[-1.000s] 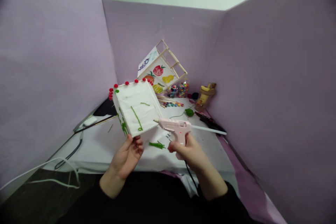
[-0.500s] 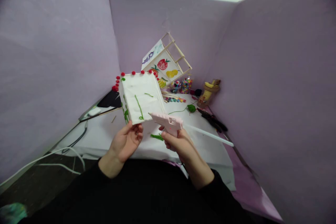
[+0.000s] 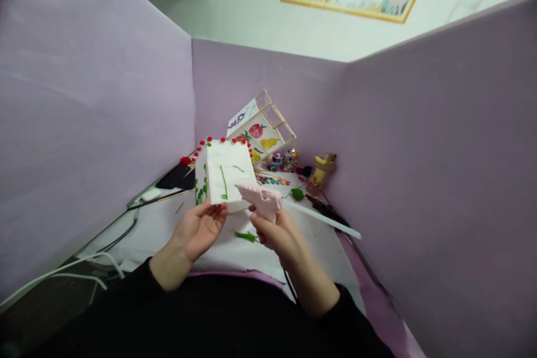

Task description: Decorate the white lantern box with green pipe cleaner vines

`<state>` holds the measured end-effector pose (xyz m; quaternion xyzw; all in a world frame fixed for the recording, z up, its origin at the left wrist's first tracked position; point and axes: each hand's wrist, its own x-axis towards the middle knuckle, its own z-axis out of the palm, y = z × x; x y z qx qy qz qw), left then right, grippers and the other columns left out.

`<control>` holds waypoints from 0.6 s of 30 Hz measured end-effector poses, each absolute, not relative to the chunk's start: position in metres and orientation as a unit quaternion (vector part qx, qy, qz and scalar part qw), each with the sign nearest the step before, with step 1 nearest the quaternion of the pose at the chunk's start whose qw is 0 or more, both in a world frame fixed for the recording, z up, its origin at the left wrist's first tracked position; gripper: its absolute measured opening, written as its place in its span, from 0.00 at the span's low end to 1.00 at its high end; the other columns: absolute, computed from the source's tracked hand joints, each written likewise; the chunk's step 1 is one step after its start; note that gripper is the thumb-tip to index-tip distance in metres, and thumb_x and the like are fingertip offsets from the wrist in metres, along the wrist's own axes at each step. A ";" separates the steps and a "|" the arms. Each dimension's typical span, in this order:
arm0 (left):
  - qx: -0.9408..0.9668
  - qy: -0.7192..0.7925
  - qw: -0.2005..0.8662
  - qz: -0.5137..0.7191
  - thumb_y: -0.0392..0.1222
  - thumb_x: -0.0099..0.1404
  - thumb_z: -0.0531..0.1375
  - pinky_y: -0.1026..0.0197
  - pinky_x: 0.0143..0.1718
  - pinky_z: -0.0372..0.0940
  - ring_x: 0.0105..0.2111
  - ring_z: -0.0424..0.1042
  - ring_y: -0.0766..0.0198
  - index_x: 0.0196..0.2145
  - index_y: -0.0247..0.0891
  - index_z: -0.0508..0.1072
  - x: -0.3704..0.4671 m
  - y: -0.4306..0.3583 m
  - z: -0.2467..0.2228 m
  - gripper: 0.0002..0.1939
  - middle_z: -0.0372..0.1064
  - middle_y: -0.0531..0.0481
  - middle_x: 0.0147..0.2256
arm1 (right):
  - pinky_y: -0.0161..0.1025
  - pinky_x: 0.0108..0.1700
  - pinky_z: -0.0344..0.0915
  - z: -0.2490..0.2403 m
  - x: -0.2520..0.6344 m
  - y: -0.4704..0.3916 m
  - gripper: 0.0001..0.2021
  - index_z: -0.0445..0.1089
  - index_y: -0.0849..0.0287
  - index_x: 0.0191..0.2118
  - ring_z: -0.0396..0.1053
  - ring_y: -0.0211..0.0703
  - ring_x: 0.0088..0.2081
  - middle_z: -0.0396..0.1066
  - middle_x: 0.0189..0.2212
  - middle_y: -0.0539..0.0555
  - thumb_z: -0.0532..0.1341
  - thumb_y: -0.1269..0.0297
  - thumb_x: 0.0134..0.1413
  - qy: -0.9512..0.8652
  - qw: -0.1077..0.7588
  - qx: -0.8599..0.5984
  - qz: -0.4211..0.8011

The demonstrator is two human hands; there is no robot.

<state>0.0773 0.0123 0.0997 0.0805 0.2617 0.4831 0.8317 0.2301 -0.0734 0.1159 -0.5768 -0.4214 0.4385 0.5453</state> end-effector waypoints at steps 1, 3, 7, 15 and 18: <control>0.078 0.264 0.831 0.484 0.31 0.64 0.54 0.64 0.29 0.71 0.26 0.72 0.64 0.34 0.29 0.71 0.078 0.012 0.101 0.06 0.71 0.44 0.26 | 0.30 0.19 0.48 0.116 0.231 -0.073 0.20 0.67 0.62 0.42 0.55 0.31 0.16 0.59 0.14 0.44 0.63 0.56 0.44 -0.423 0.539 -0.581 0.439; 0.071 0.271 0.827 0.487 0.30 0.64 0.53 0.64 0.28 0.71 0.25 0.72 0.64 0.35 0.29 0.71 0.078 0.013 0.104 0.06 0.70 0.44 0.26 | 0.30 0.18 0.46 0.115 0.232 -0.072 0.20 0.67 0.62 0.42 0.54 0.31 0.15 0.59 0.14 0.44 0.63 0.55 0.44 -0.430 0.531 -0.584 0.438; 0.070 0.277 0.821 0.494 0.29 0.63 0.53 0.63 0.28 0.71 0.25 0.71 0.64 0.36 0.29 0.70 0.081 0.016 0.112 0.06 0.70 0.44 0.25 | 0.31 0.19 0.46 0.114 0.232 -0.066 0.18 0.67 0.62 0.41 0.53 0.32 0.15 0.59 0.13 0.44 0.63 0.55 0.45 -0.444 0.542 -0.572 0.425; 0.087 0.257 0.809 0.521 0.29 0.64 0.53 0.64 0.30 0.72 0.26 0.73 0.65 0.30 0.31 0.72 0.077 0.000 0.094 0.09 0.72 0.44 0.24 | 0.31 0.20 0.48 0.088 0.225 -0.064 0.22 0.67 0.62 0.39 0.53 0.32 0.16 0.59 0.13 0.44 0.65 0.50 0.42 -0.441 0.556 -0.557 0.431; 0.093 0.277 0.802 0.521 0.29 0.64 0.54 0.65 0.30 0.72 0.25 0.74 0.66 0.28 0.31 0.73 0.072 -0.007 0.074 0.10 0.74 0.44 0.24 | 0.31 0.20 0.47 0.059 0.226 -0.064 0.25 0.66 0.62 0.40 0.53 0.32 0.16 0.60 0.13 0.45 0.64 0.46 0.43 -0.415 0.549 -0.576 0.441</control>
